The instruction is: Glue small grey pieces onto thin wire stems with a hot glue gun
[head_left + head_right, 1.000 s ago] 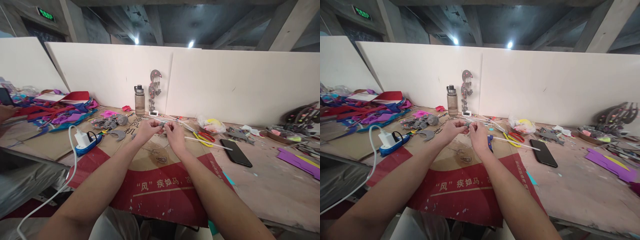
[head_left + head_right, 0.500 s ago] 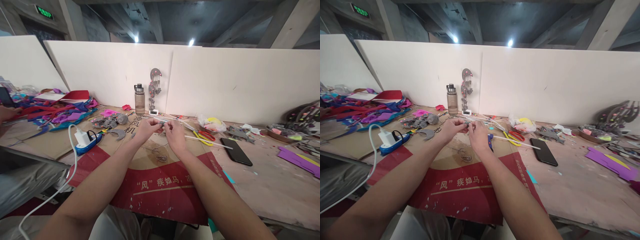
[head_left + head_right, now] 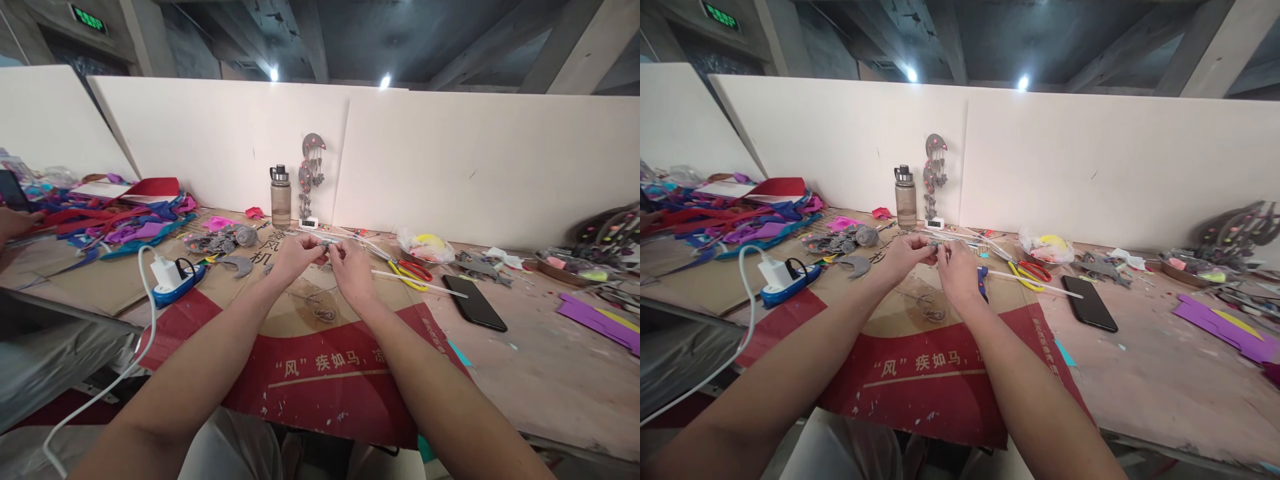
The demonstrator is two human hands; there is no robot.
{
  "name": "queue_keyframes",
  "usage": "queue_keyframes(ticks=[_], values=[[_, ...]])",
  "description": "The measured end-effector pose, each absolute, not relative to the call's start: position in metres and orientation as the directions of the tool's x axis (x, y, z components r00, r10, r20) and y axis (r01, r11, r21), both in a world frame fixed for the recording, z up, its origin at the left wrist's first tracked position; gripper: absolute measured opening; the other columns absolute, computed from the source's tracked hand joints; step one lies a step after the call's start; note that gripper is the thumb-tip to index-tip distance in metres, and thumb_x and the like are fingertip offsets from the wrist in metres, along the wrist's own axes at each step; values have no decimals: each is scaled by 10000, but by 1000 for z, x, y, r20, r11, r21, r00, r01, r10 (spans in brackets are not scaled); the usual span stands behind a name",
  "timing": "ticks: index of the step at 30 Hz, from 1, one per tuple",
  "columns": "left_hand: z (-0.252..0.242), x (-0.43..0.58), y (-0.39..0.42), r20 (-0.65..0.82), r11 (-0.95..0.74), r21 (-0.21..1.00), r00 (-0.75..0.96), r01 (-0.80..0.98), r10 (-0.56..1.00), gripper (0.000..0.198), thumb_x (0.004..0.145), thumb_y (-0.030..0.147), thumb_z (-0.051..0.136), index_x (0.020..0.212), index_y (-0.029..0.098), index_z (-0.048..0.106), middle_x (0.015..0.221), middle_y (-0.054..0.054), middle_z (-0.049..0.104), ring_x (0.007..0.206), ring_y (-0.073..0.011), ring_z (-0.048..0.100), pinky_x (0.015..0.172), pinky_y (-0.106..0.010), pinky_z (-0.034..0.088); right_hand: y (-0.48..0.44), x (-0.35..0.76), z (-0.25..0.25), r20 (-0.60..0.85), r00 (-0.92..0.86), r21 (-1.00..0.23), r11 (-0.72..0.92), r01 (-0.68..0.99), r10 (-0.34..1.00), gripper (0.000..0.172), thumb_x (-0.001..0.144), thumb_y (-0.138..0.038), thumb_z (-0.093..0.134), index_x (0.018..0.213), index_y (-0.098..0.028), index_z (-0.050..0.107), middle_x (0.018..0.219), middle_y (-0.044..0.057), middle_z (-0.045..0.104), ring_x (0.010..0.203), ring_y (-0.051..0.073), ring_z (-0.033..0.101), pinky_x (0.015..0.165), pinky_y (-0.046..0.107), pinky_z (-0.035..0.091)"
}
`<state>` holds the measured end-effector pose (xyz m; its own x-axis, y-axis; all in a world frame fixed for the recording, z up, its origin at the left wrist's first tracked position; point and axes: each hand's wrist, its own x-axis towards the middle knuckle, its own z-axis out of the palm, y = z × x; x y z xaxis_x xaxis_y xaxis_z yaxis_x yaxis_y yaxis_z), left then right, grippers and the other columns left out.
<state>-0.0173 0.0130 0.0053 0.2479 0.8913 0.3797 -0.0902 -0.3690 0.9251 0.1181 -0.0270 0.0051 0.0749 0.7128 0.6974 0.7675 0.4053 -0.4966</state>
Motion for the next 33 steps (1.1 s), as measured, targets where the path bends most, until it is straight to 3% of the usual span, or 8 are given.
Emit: queue_keyframes(ticks=[17,22,25,27,33], values=[[5,-18,11,370,-360,929,230,-86,900,96,671,192,646,636,141,573,587,5,611,550,-114,618,590,-255,549,-28,117,6,693,74,-477,379,793,717,194,854,-244,524,663,-208,525,717,39,601,679,175,502,656,298,340],[4,-15,10,369,-352,929,238,-114,899,117,673,207,665,647,140,573,589,11,607,546,-106,607,602,-258,543,-28,117,7,642,126,-556,347,755,756,196,827,-246,543,639,-213,495,680,19,580,650,167,493,639,295,336],[3,-14,10,350,-307,933,276,-187,895,171,680,256,702,673,136,580,614,2,622,575,-111,618,641,-277,551,-28,119,8,606,203,-648,329,687,769,82,808,-278,564,777,-207,540,668,-11,563,607,155,482,612,284,339],[4,-13,9,315,-248,941,325,-231,892,213,673,288,731,693,131,589,644,-11,637,602,-118,630,668,-291,554,-27,122,9,575,211,-690,330,644,790,96,805,-293,562,838,-203,561,628,-34,537,562,144,457,583,275,327],[8,-14,8,249,-174,964,459,-200,853,189,634,231,734,767,121,657,802,-52,672,743,-158,661,699,-302,547,-23,134,11,548,147,-699,355,621,823,133,794,-266,542,681,-201,571,556,-36,490,538,132,419,557,271,299]])
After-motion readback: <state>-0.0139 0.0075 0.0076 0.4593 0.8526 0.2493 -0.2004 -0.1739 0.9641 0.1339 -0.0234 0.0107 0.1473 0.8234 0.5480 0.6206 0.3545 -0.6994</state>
